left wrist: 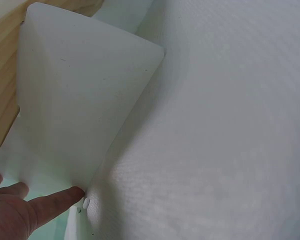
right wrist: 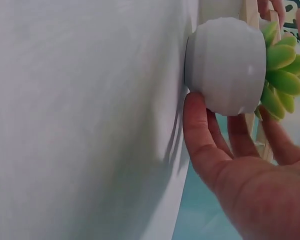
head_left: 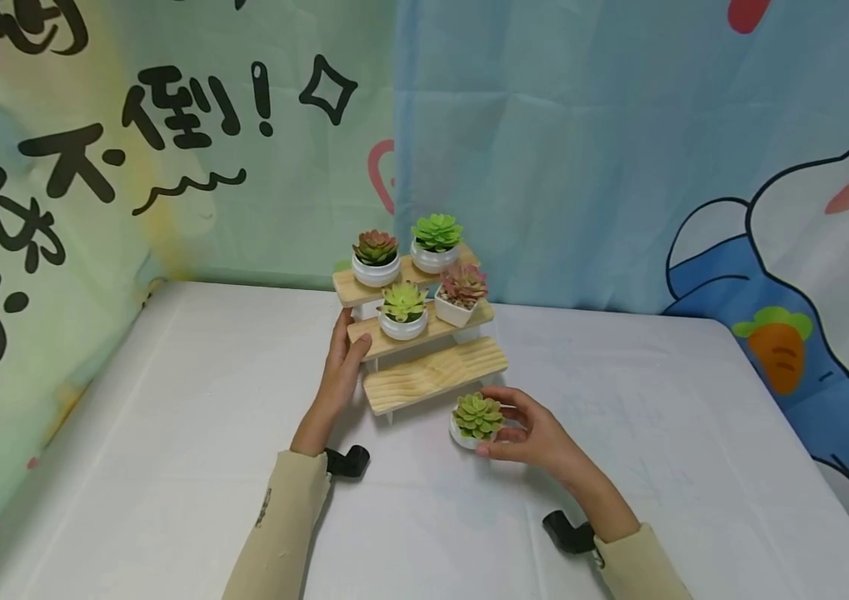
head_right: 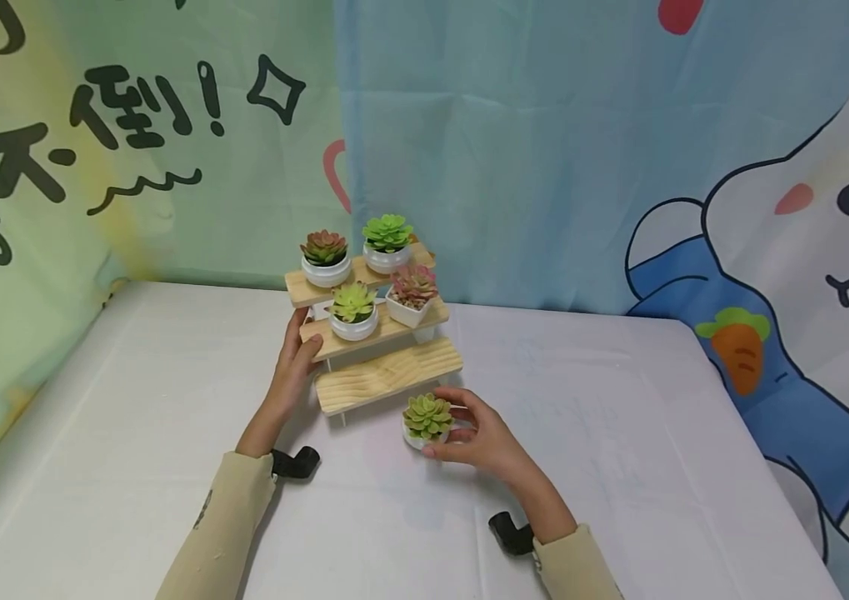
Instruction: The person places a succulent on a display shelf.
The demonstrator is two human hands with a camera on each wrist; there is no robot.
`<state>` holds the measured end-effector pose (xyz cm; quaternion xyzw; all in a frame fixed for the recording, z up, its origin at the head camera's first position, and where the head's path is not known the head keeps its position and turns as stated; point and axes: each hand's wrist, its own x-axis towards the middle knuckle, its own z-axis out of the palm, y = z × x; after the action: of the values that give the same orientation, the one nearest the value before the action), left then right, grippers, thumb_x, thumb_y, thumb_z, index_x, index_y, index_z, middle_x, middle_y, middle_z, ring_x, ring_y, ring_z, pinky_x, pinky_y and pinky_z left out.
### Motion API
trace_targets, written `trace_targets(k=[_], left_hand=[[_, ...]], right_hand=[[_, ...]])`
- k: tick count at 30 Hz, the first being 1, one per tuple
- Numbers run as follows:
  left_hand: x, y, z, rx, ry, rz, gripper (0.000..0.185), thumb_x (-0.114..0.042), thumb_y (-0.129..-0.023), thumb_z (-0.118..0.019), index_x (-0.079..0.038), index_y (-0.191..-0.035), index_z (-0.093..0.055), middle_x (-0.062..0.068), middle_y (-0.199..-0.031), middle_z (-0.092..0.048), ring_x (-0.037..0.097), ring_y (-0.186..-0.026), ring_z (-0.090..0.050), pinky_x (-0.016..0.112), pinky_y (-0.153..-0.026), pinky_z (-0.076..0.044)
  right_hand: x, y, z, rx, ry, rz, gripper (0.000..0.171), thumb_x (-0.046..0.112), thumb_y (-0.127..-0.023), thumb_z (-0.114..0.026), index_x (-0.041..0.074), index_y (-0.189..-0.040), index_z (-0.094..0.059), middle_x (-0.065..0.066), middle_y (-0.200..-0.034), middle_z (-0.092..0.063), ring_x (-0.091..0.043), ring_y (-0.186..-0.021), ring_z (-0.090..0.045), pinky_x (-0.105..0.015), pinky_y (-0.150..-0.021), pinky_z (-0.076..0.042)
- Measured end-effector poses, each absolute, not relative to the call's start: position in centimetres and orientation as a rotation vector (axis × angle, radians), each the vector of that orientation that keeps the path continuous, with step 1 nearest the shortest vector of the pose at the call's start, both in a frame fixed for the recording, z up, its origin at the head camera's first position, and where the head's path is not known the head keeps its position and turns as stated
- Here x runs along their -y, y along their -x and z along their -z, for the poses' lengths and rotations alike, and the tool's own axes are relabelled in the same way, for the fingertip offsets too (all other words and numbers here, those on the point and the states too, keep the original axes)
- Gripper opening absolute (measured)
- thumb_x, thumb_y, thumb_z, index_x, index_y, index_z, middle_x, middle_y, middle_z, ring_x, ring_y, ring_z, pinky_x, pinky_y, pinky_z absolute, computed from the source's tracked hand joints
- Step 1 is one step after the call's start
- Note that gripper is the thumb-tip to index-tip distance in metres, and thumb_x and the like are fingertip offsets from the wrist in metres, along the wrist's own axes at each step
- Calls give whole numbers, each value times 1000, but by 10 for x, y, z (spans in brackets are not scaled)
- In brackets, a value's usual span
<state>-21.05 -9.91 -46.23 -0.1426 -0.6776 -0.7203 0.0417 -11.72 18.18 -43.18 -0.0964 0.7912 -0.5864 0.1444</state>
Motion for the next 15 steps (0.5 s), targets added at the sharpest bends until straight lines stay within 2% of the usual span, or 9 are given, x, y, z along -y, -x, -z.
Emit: trace_targets(k=[6, 11, 15], left_hand=[[98, 210, 463, 2068, 449, 2205, 64, -13, -102, -39, -2, -156, -6, 28, -140, -29, 38, -133, -33, 51, -108, -27], [98, 209, 462, 2087, 434, 2201, 65, -12, -102, -39, -2, -156, -5, 28, -142, -28, 39, -133, -33, 51, -108, -28], [99, 209, 461, 2094, 429, 2202, 65, -15, -102, -38, -4, -157, -5, 27, -144, -27, 38, -134, -33, 51, -109, -27]], right_hand=[[-179, 120, 432, -2317, 271, 1628, 77, 8, -79, -81, -7, -142, -38, -27, -142, -41, -38, -120, -49, -29, -84, -51], [-175, 124, 432, -2325, 237, 1574, 76, 4, -78, -81, -7, -141, -40, -27, -137, -45, -31, -112, -51, -27, -77, -49], [-173, 127, 432, -2332, 259, 1565, 74, 2, -77, -81, -8, -139, -42, -27, -135, -47, -29, -110, -52, -25, -76, -49]])
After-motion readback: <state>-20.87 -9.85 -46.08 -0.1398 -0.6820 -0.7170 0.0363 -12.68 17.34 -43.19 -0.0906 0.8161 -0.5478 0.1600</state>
